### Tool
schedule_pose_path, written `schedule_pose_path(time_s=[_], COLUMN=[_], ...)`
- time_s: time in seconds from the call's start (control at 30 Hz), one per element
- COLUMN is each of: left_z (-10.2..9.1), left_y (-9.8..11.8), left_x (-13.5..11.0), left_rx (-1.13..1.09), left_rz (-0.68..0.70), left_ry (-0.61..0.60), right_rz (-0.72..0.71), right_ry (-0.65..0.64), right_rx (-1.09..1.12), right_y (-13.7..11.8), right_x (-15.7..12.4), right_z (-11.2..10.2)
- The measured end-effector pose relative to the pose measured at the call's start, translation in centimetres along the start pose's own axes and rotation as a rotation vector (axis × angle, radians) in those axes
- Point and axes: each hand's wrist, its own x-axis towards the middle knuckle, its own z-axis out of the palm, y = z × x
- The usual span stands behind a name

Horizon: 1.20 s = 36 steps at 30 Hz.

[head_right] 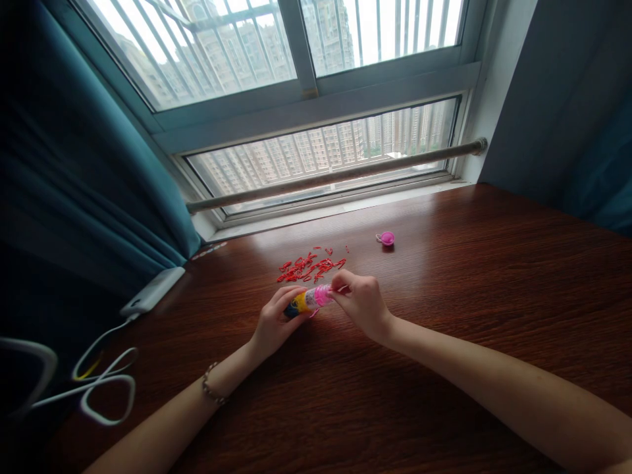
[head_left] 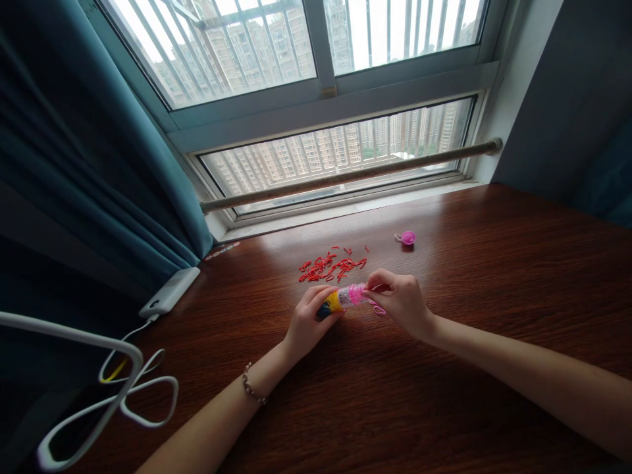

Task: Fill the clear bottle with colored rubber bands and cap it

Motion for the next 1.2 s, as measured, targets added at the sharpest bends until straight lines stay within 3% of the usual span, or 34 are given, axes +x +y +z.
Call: schedule_pose_path(time_s=[0.27, 0.47, 0.67, 0.73, 0.83, 0.97, 1.07, 1.2], left_z=[-0.1, -0.1, 0.1, 0.2, 0.2, 0.2, 0.1, 0.2], left_y=[0.1, 0.2, -0.8, -1.2, -1.7, -1.6, -1.5, -1.5], left_x=[0.2, 0.2, 0.1, 0.1, 0.2, 0.4, 0.3, 0.2], left_rx=[-0.049, -0.092, -0.264, -0.369, -0.479, -0.509, -0.504, -0.492], left_rz=[-0.031, -0.046, -0.268, -0.337, -0.383, -0.409, -0.408, -0.409], left_ry=[0.031, 0.026, 0.162, 0.224, 0.283, 0.278, 0.262, 0.254], right_rz=[-0.082, -0.196, -0.241, -0.192, -0.032, 0.143, 0.095, -0.087], right_ry=[0.055, -0.021, 0.067, -0.033, -0.322, -0.550, -0.583, -0.584], right_rx=[0.114, 0.083, 0.078, -0.075, -0.335, -0.471, -0.530, -0.512], right_y=[0.1, 0.3, 0.0, 0.6, 2.0, 3.6, 3.9, 3.6], right_x=[0.1, 0.1, 0.6, 1.1, 1.7, 1.9, 1.7, 1.3], right_z=[0.1, -0.1, -0.4, -0.7, -1.2, -1.4, -1.2, -0.5])
